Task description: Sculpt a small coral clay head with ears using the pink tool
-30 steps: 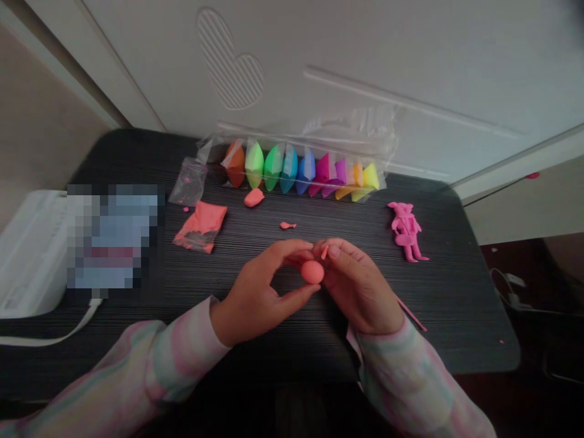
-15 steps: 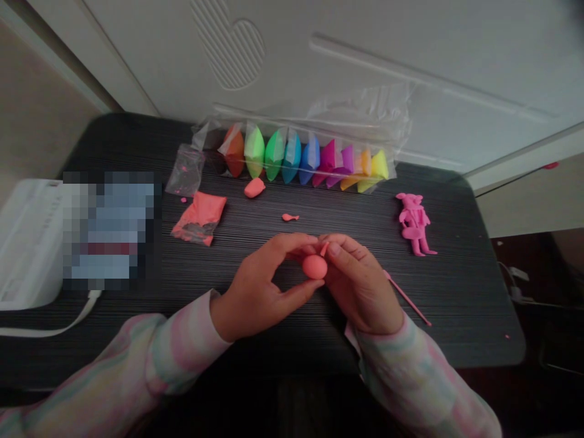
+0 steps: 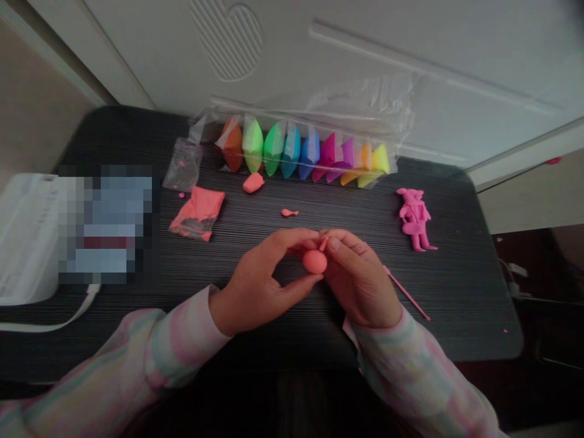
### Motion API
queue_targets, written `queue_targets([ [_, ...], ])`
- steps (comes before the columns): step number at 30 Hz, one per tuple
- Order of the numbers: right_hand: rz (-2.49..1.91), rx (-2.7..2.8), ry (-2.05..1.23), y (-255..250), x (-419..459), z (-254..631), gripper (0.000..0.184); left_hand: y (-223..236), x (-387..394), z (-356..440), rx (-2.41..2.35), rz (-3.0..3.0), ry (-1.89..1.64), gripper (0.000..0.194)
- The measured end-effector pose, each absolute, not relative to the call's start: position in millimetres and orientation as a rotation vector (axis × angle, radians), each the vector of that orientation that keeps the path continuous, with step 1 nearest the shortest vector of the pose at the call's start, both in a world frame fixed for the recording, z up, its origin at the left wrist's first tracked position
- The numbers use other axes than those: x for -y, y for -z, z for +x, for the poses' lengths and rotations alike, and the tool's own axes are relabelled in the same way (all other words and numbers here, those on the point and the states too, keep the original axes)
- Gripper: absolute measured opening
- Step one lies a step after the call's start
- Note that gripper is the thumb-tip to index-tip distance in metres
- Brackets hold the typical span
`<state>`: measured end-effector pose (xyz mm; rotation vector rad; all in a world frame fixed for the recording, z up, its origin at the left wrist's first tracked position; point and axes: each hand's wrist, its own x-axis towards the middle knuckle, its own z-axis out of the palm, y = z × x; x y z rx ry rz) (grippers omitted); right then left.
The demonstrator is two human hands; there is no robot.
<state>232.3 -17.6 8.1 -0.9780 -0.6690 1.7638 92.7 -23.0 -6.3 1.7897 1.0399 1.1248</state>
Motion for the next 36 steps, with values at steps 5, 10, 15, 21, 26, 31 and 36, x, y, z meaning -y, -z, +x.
queue_targets([
  [5, -1.002, 0.694, -1.738, -8.2, 17.2, 234.1, 0.007, 6.2, 24.5, 92.6, -1.026, 1.793, -1.129, 0.05],
  [10, -1.008, 0.72, -1.742, -8.3, 16.5, 234.2, 0.006, 5.7, 24.4, 92.5, -1.022, 1.794, -1.127, 0.05],
  [15, -1.013, 0.742, -1.741, -8.2, 16.3, 234.9, 0.005, 5.7, 24.3, 92.6, -1.023, 1.797, -1.126, 0.05],
  [21, -1.02, 0.759, -1.732, -8.6, 16.0, 234.8, 0.004, 5.9, 24.2, 92.2, -1.02, 1.794, -1.137, 0.051],
  [26, -1.03, 0.754, -1.723, -8.2, 16.5, 235.2, 0.004, 5.3, 24.3, 92.8, -1.014, 1.779, -1.143, 0.05],
  [31, -1.014, 0.748, -1.72, -7.7, 16.7, 235.0, 0.004, 5.4, 24.7, 93.6, -1.017, 1.773, -1.147, 0.05],
  [36, -1.031, 0.757, -1.713, -7.8, 17.3, 233.6, 0.003, 6.3, 24.3, 93.2, -1.013, 1.762, -1.163, 0.05],
])
